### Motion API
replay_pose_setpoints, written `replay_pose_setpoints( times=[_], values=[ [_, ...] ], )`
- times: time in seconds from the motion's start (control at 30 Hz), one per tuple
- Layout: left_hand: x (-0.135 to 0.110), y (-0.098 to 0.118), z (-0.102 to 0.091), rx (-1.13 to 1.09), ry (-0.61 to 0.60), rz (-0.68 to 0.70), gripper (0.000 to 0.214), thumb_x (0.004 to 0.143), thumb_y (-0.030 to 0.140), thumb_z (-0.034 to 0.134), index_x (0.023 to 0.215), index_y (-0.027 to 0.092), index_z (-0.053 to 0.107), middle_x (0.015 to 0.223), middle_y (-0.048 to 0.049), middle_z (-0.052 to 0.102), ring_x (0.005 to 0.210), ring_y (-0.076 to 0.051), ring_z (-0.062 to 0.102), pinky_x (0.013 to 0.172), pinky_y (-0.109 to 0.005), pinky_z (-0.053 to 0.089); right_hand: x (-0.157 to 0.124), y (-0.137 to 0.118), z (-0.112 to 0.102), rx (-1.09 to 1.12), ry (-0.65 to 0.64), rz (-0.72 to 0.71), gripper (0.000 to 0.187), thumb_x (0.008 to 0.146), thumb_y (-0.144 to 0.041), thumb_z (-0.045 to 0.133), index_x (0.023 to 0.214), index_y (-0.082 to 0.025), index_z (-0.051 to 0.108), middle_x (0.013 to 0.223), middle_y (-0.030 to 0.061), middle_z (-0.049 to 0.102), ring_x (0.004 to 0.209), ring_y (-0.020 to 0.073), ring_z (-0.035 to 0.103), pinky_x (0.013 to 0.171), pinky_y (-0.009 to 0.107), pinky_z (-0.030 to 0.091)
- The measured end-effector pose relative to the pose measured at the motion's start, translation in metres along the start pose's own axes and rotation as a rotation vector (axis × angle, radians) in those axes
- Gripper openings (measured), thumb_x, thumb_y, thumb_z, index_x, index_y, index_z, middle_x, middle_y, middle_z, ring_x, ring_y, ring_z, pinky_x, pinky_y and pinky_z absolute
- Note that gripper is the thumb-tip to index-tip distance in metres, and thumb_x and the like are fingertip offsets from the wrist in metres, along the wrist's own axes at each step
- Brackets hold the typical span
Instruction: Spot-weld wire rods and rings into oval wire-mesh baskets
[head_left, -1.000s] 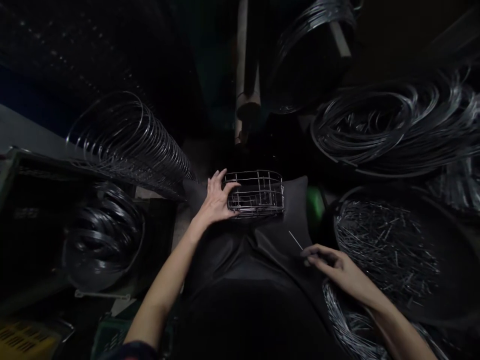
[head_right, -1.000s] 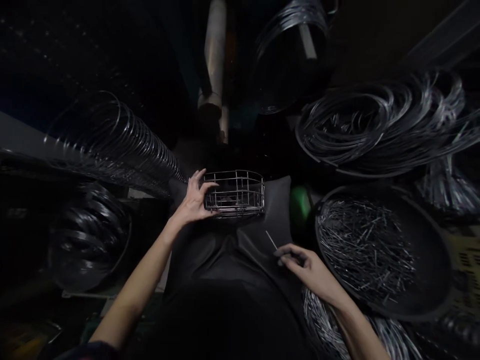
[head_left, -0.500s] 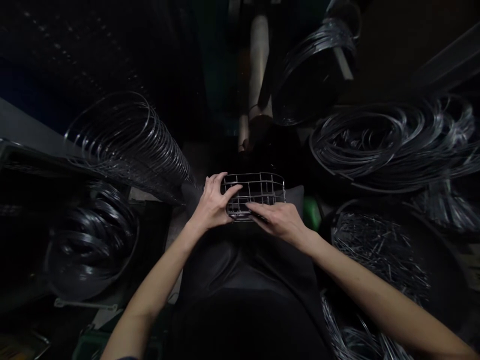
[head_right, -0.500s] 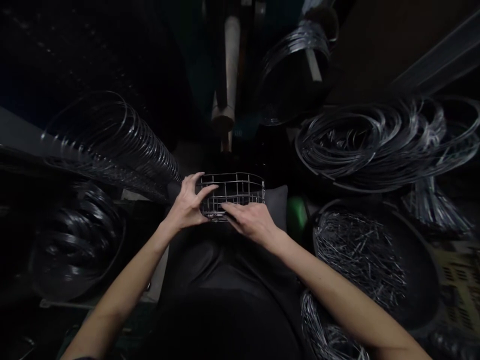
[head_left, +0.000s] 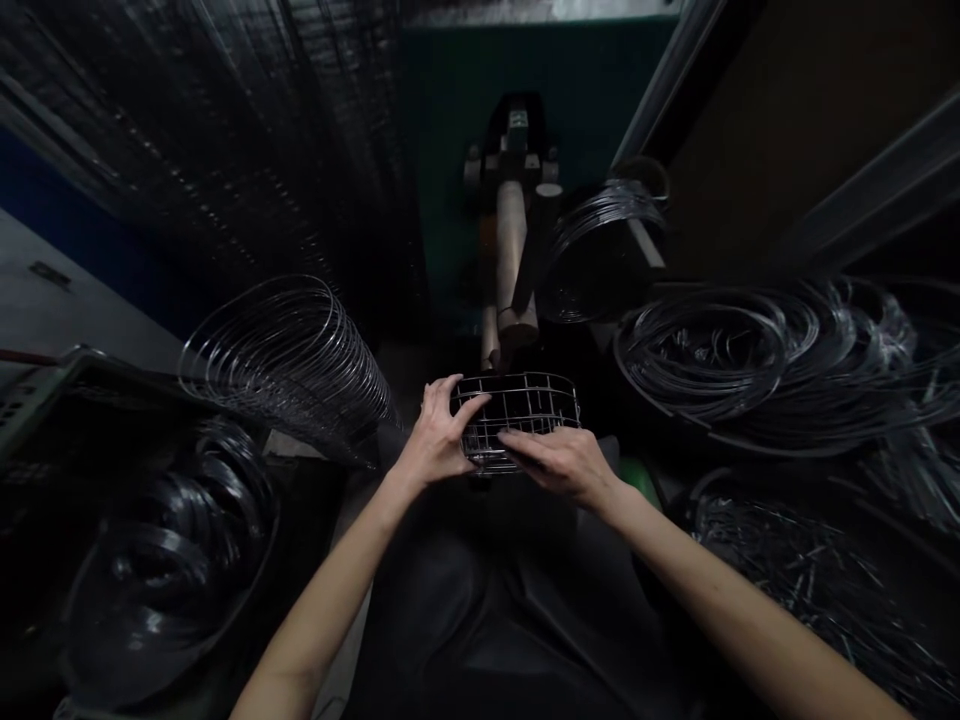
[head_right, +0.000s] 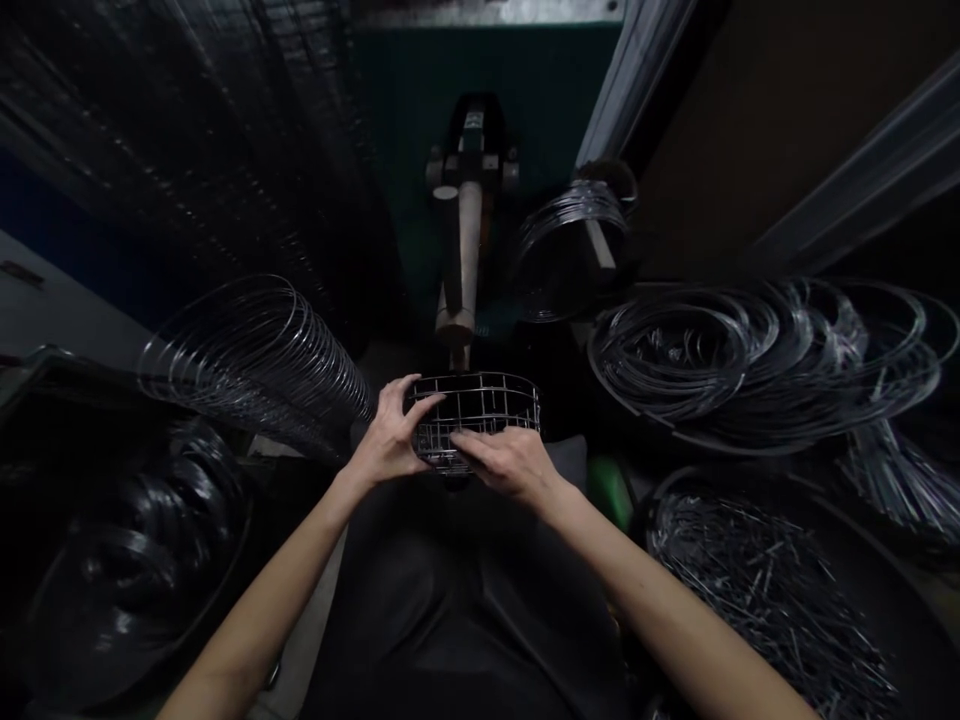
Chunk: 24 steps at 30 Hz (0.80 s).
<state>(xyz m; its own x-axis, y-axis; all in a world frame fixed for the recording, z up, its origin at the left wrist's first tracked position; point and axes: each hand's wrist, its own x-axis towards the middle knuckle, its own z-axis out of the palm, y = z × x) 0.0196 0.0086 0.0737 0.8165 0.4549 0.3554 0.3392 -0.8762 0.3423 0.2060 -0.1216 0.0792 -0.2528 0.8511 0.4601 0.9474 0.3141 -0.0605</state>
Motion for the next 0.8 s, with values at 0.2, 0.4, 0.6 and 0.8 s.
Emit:
replay_pose_setpoints(
  times=[0.2, 0.4, 0.6, 0.8],
  values=[
    [0.000, 0.000, 0.004, 0.000, 0.014, -0.013, 0.083, 0.060, 0.040, 0.079, 0.133, 0.019, 0.045, 0.141, -0.0204, 0.023, 0.129, -0.042, 0.029, 0.105, -0.062, 0.029, 0.000, 0.003, 0.002, 0.009, 0.021, -0.022, 0.024, 0.093, -0.025, 0.053, 0.112, -0.023, 0.068, 0.102, 0.0001, 0.074, 0.068, 0.0122, 0.070, 0.059, 0.024, 0.048],
    [-0.002, 0.000, 0.007, 0.006, 0.032, -0.001, 0.081, 0.062, 0.040, 0.078, 0.132, 0.016, 0.047, 0.139, -0.0214, 0.023, 0.128, -0.042, 0.029, 0.106, -0.061, 0.028, -0.001, 0.002, 0.004, 0.002, 0.016, -0.034, 0.025, 0.093, -0.025, 0.052, 0.112, -0.023, 0.068, 0.098, 0.0004, 0.075, 0.065, 0.0119, 0.069, 0.056, 0.025, 0.046],
    [0.000, -0.003, 0.011, -0.020, 0.043, -0.018, 0.084, 0.059, 0.038, 0.080, 0.133, 0.016, 0.047, 0.139, -0.0210, 0.023, 0.128, -0.041, 0.029, 0.105, -0.059, 0.031, 0.002, 0.004, 0.005, -0.040, 0.006, -0.020, 0.024, 0.093, -0.024, 0.053, 0.111, -0.024, 0.069, 0.098, 0.0015, 0.075, 0.064, 0.0108, 0.068, 0.058, 0.023, 0.044],
    [0.014, -0.012, 0.010, -0.031, 0.053, -0.004, 0.083, 0.059, 0.036, 0.080, 0.132, 0.016, 0.048, 0.137, -0.0210, 0.024, 0.126, -0.041, 0.030, 0.104, -0.059, 0.032, 0.010, 0.014, 0.011, -0.090, -0.008, 0.023, 0.023, 0.092, -0.027, 0.056, 0.111, -0.028, 0.069, 0.100, -0.0006, 0.074, 0.062, 0.0094, 0.067, 0.058, 0.022, 0.042]
  ],
)
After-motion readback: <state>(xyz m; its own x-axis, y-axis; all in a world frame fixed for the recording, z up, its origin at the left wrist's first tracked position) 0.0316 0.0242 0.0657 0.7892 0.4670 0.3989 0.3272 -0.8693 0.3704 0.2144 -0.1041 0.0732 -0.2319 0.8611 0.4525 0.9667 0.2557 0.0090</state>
